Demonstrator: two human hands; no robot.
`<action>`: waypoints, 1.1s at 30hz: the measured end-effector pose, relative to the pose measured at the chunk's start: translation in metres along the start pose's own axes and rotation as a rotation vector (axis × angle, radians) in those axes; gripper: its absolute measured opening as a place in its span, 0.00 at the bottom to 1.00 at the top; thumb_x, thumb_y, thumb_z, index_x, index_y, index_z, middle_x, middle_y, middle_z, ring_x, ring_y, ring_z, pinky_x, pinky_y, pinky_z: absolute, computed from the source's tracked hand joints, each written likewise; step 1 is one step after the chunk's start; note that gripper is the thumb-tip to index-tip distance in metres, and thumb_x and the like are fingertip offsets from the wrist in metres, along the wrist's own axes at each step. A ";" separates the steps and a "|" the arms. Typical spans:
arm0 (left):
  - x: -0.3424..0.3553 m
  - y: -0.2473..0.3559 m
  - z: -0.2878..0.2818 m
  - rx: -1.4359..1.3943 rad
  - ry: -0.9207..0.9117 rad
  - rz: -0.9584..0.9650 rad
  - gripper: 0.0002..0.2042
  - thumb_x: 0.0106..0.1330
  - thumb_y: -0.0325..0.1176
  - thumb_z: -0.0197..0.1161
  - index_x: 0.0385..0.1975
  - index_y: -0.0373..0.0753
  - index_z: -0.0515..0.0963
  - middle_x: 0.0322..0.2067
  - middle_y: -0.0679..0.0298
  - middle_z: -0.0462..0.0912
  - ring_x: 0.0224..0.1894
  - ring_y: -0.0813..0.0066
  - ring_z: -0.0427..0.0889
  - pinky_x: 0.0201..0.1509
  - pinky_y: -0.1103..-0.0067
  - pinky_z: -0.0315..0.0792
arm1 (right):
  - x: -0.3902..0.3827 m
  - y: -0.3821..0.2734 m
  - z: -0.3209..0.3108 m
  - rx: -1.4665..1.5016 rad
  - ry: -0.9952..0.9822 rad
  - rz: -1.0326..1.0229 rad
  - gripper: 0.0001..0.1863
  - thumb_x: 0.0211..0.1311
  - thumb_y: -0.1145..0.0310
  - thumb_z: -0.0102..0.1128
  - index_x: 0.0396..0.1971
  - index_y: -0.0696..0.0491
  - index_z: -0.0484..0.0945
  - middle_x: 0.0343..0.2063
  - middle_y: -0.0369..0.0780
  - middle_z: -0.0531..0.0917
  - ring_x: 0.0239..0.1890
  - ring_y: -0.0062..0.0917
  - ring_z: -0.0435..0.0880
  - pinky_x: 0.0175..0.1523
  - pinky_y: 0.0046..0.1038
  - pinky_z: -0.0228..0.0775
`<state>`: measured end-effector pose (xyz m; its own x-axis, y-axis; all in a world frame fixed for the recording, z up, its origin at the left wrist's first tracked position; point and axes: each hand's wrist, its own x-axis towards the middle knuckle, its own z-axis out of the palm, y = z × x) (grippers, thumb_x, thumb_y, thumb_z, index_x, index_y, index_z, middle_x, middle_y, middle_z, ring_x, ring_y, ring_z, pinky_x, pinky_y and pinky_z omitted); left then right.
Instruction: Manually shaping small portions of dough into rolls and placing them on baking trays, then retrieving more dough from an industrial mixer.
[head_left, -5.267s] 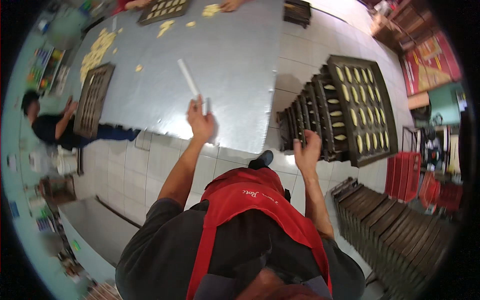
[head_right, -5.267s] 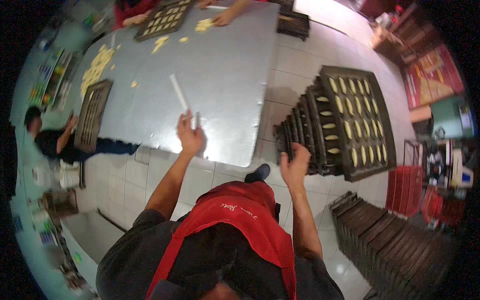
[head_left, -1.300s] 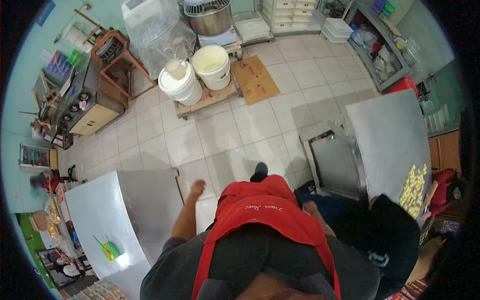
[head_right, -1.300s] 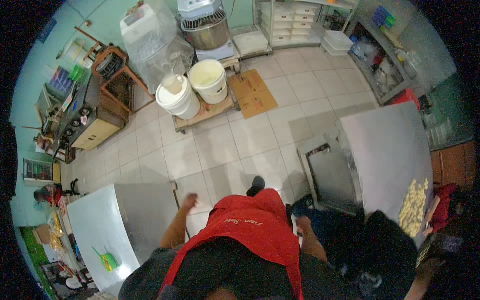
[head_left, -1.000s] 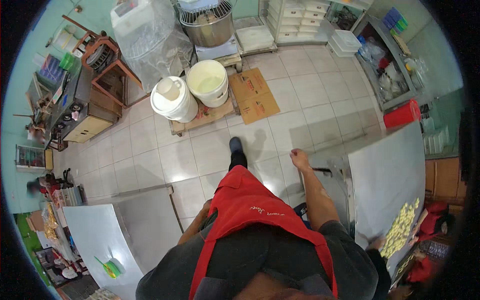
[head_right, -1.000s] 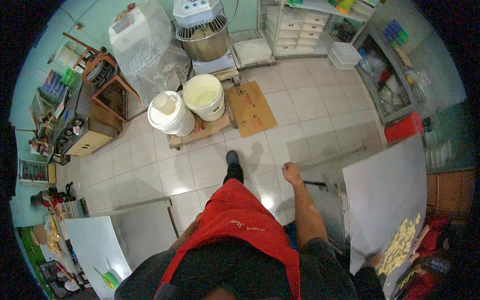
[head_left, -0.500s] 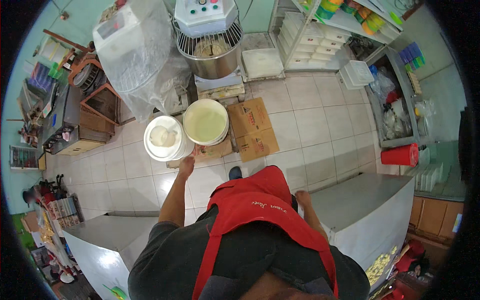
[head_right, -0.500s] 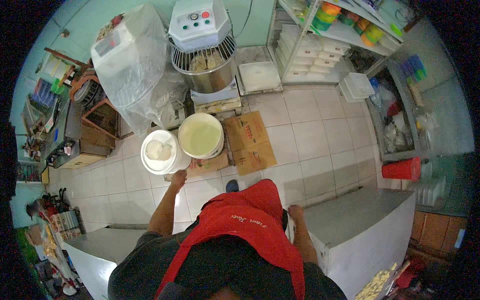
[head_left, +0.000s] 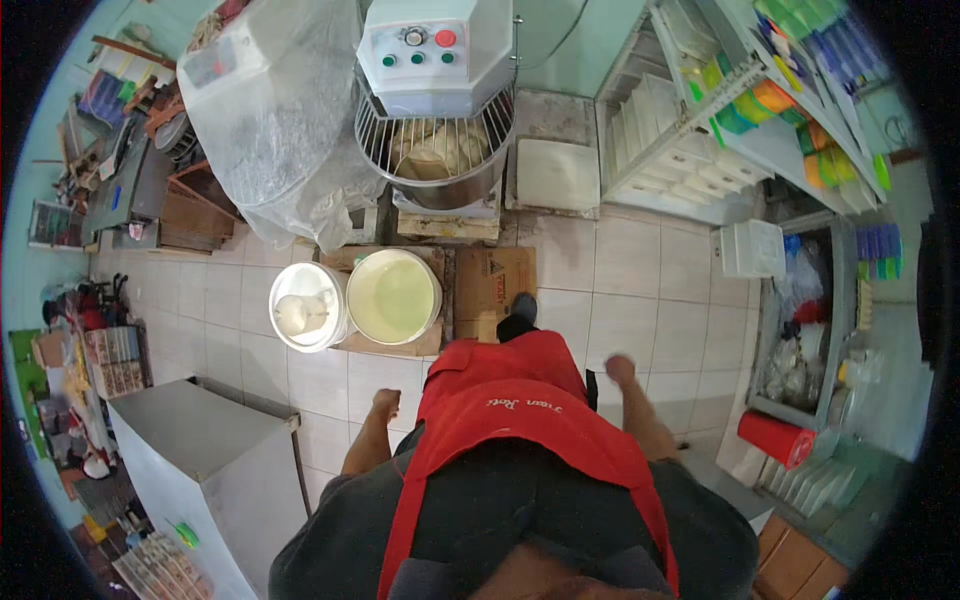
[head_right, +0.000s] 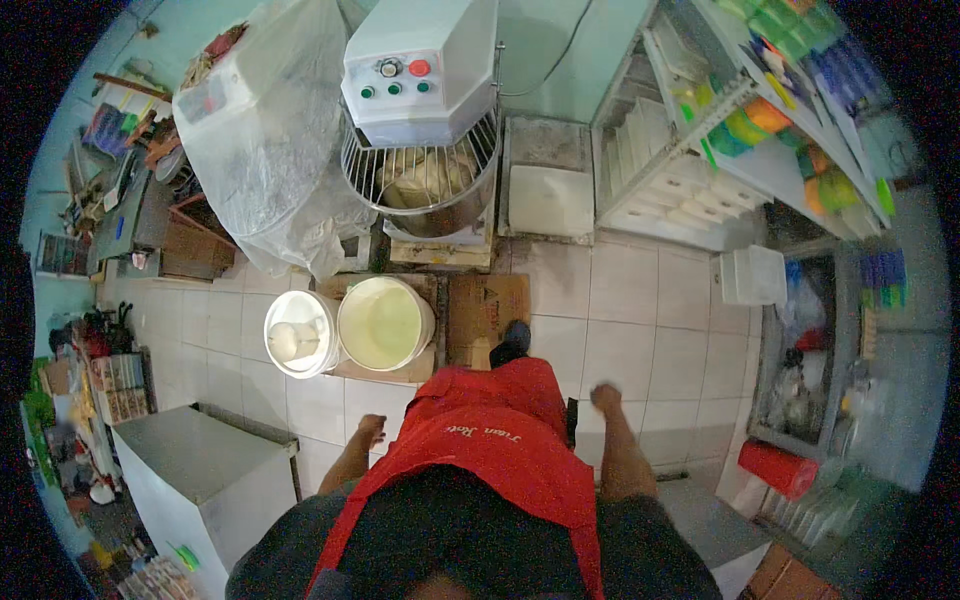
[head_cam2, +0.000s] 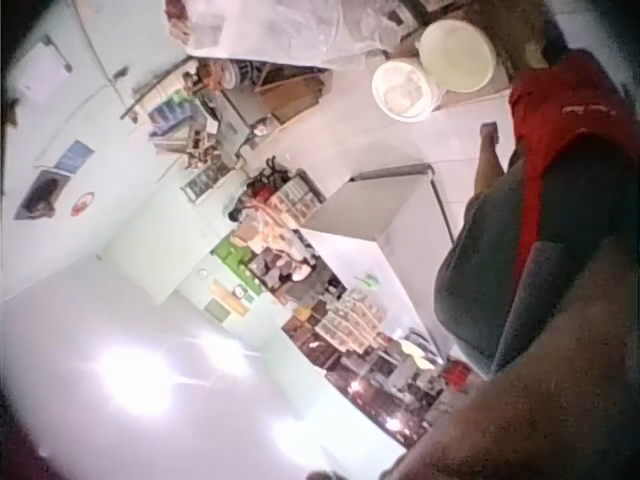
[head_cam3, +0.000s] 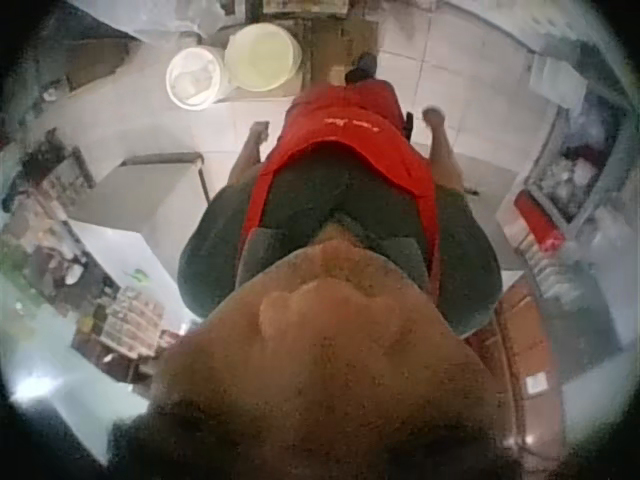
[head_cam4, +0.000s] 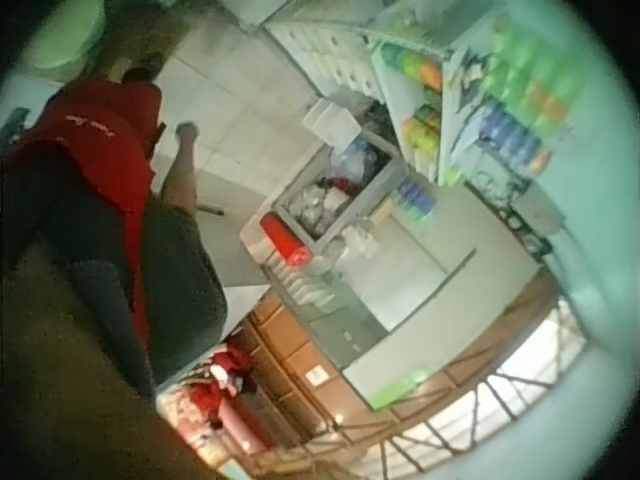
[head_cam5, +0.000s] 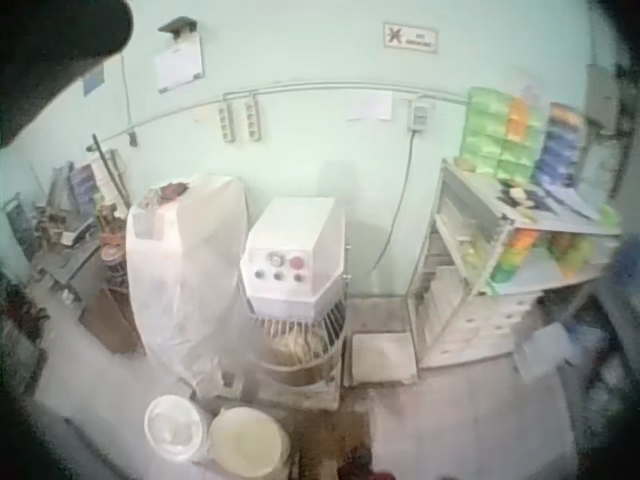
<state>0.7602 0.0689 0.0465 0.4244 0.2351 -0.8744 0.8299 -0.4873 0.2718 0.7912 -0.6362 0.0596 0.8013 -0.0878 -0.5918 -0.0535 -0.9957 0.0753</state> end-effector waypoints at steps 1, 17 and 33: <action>-0.020 0.001 0.008 -0.222 -0.088 -0.296 0.11 0.68 0.37 0.67 0.45 0.40 0.86 0.38 0.56 0.91 0.36 0.57 0.89 0.33 0.64 0.82 | 0.043 0.005 -0.047 -0.016 0.245 -0.066 0.15 0.67 0.61 0.56 0.28 0.51 0.88 0.33 0.47 0.89 0.40 0.45 0.89 0.45 0.49 0.81; -0.067 0.143 0.083 -0.556 0.084 0.205 0.20 0.77 0.41 0.60 0.60 0.34 0.83 0.52 0.55 0.89 0.51 0.63 0.87 0.54 0.70 0.81 | 0.200 -0.340 -0.462 0.212 0.578 -0.900 0.23 0.61 0.74 0.62 0.58 0.54 0.80 0.55 0.47 0.81 0.60 0.46 0.77 0.66 0.46 0.72; -0.038 0.124 0.027 -1.116 0.181 -0.163 0.25 0.74 0.43 0.64 0.66 0.37 0.76 0.44 0.65 0.82 0.39 0.71 0.83 0.37 0.73 0.76 | 0.110 -0.351 -0.660 0.122 0.296 -0.927 0.15 0.59 0.55 0.74 0.30 0.53 0.86 0.40 0.48 0.85 0.40 0.45 0.80 0.50 0.48 0.71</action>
<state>0.8371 -0.0227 0.1023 0.2532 0.3891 -0.8857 0.7001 0.5582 0.4454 1.2916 -0.2770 0.4981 0.6728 0.7249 -0.1478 0.6248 -0.6638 -0.4110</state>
